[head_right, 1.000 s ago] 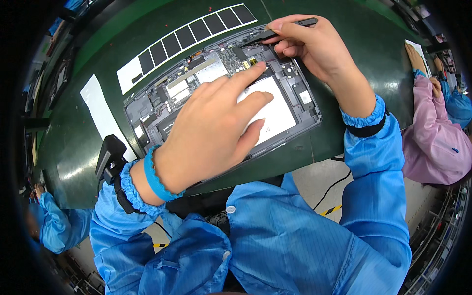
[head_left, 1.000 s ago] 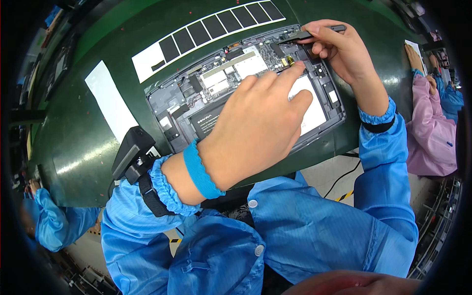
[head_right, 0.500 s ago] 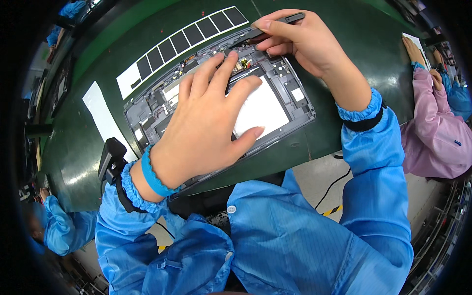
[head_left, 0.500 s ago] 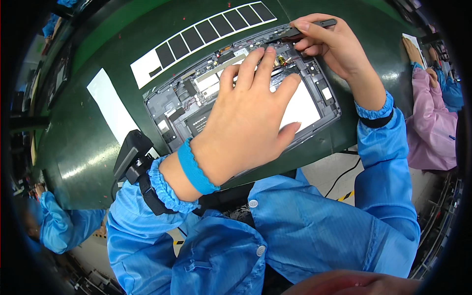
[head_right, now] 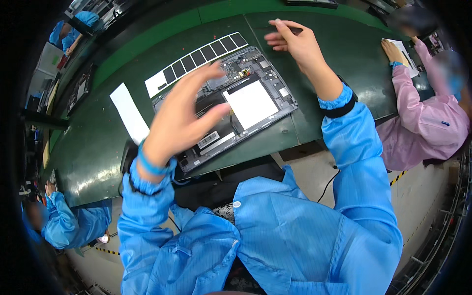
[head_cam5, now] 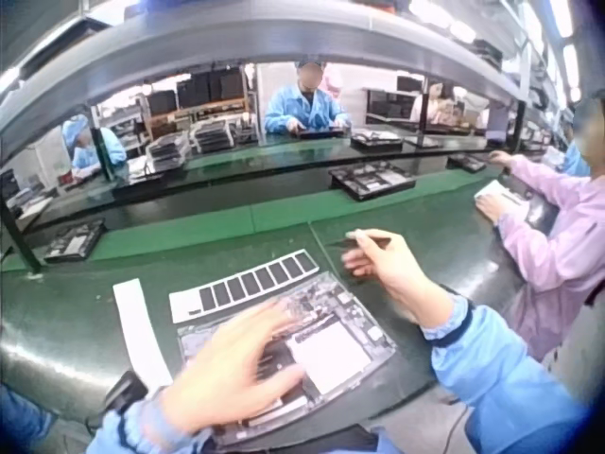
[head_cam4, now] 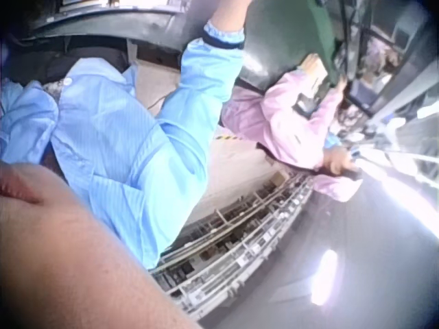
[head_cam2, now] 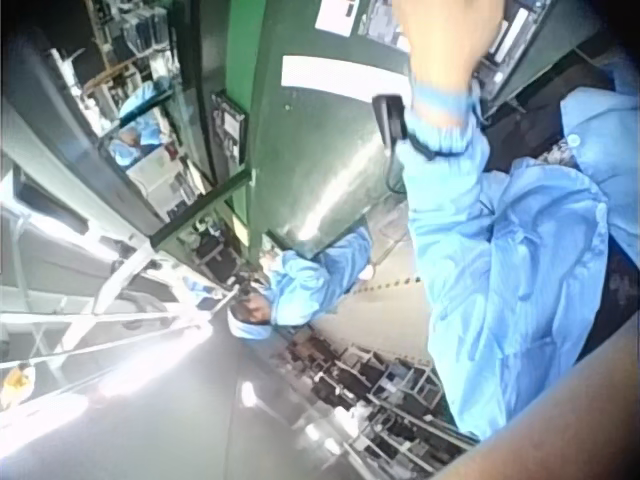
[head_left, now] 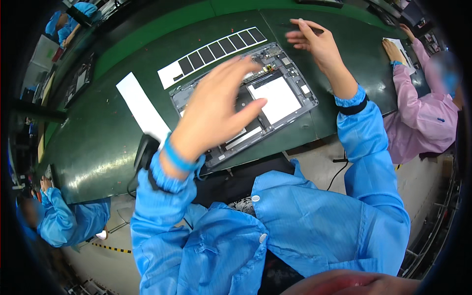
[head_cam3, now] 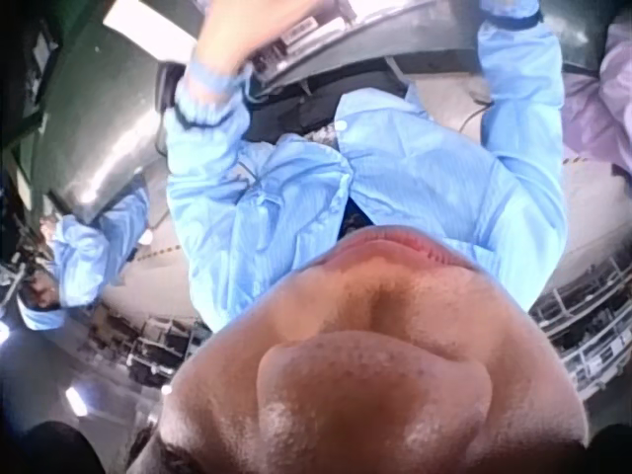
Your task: Assembling the internal components, wires, and connectors of a tablet or laptop chassis at a factory assembly line.
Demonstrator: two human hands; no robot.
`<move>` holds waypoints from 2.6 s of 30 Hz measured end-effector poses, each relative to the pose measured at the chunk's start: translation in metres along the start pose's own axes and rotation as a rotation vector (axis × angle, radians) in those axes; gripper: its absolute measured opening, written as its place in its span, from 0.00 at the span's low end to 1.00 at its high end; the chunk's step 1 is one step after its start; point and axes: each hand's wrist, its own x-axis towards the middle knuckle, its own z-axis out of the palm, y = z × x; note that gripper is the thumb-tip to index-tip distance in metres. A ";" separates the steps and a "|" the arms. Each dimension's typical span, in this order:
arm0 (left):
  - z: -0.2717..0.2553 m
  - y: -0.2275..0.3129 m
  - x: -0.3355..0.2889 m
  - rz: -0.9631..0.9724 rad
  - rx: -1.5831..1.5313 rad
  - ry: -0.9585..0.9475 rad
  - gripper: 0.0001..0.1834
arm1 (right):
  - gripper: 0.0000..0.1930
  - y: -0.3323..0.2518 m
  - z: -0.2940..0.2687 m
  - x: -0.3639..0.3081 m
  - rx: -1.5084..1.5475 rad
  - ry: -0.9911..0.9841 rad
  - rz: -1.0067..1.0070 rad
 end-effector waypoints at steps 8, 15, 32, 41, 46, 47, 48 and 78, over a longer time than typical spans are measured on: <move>0.027 0.014 -0.119 -0.524 -0.881 0.316 0.30 | 0.19 0.000 -0.005 -0.096 -0.543 -0.089 -0.075; 0.023 0.020 -0.117 -0.312 -0.856 0.489 0.36 | 0.21 -0.016 0.024 -0.107 0.246 -0.038 -0.030; 0.029 -0.033 -0.133 -0.700 0.640 0.364 0.32 | 0.16 0.044 0.123 0.232 -0.407 0.355 -0.276; 0.019 -0.022 -0.123 -0.701 0.630 0.367 0.28 | 0.41 0.050 -0.033 0.232 -1.265 0.327 -0.084; 0.018 -0.026 -0.127 -0.696 0.643 0.341 0.27 | 0.31 0.049 -0.009 0.229 -1.230 0.483 -0.037; 0.017 -0.026 -0.129 -0.696 0.635 0.344 0.27 | 0.31 0.057 -0.013 0.241 -1.231 0.479 -0.035; 0.018 -0.026 -0.129 -0.697 0.632 0.344 0.27 | 0.30 0.070 -0.026 0.256 -1.209 0.439 -0.087; 0.025 -0.021 -0.132 -0.493 0.620 0.542 0.21 | 0.31 -0.037 0.094 -0.201 -0.956 -0.083 -0.440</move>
